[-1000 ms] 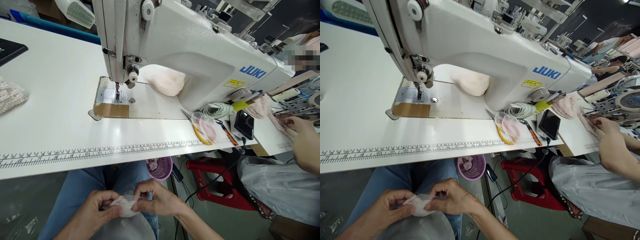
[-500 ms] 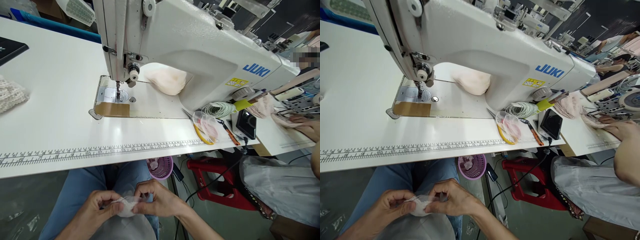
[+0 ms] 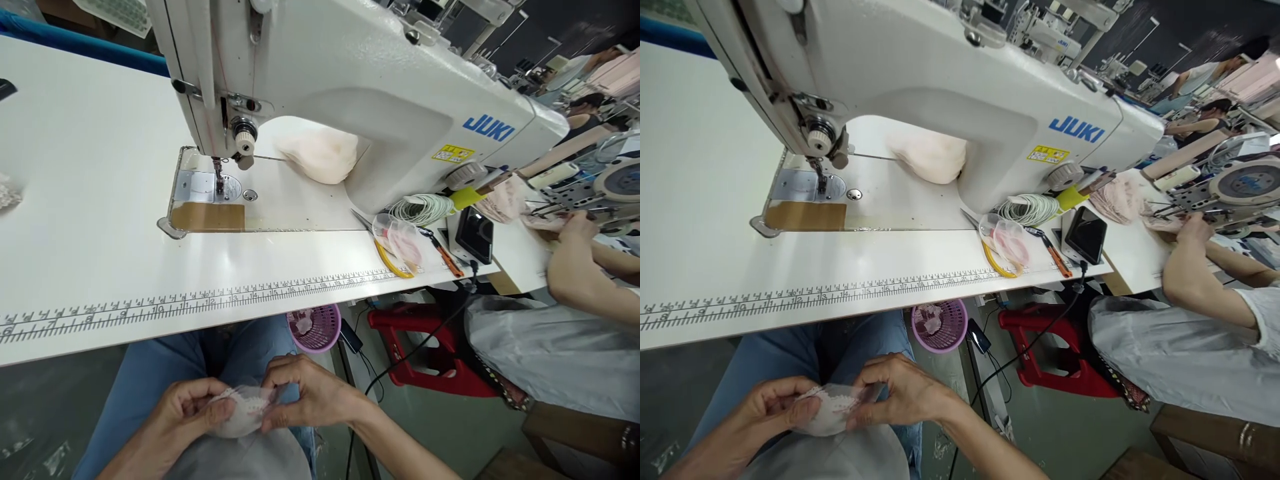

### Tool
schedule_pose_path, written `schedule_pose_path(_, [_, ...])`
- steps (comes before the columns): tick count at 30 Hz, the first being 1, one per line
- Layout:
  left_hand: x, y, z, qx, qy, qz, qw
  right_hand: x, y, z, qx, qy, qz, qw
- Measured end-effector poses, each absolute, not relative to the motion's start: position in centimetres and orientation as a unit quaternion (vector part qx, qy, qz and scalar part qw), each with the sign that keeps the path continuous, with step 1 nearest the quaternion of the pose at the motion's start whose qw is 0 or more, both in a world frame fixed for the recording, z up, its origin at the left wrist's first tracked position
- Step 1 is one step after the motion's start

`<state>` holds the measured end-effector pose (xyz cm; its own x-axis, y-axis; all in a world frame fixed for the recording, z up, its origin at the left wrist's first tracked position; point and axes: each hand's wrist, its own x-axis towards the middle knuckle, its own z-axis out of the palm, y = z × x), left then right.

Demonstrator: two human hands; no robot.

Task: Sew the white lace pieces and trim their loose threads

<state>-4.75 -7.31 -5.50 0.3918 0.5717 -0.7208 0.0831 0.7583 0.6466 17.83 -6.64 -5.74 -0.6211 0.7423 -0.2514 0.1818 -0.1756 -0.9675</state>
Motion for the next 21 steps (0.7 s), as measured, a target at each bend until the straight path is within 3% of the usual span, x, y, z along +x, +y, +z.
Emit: schedule_pose_path(21, [-4.6,-7.0,-6.5,0.279,0.512,0.171,0.794,17.9,-6.5,-5.9,-0.411,-0.580,0.681,0.179])
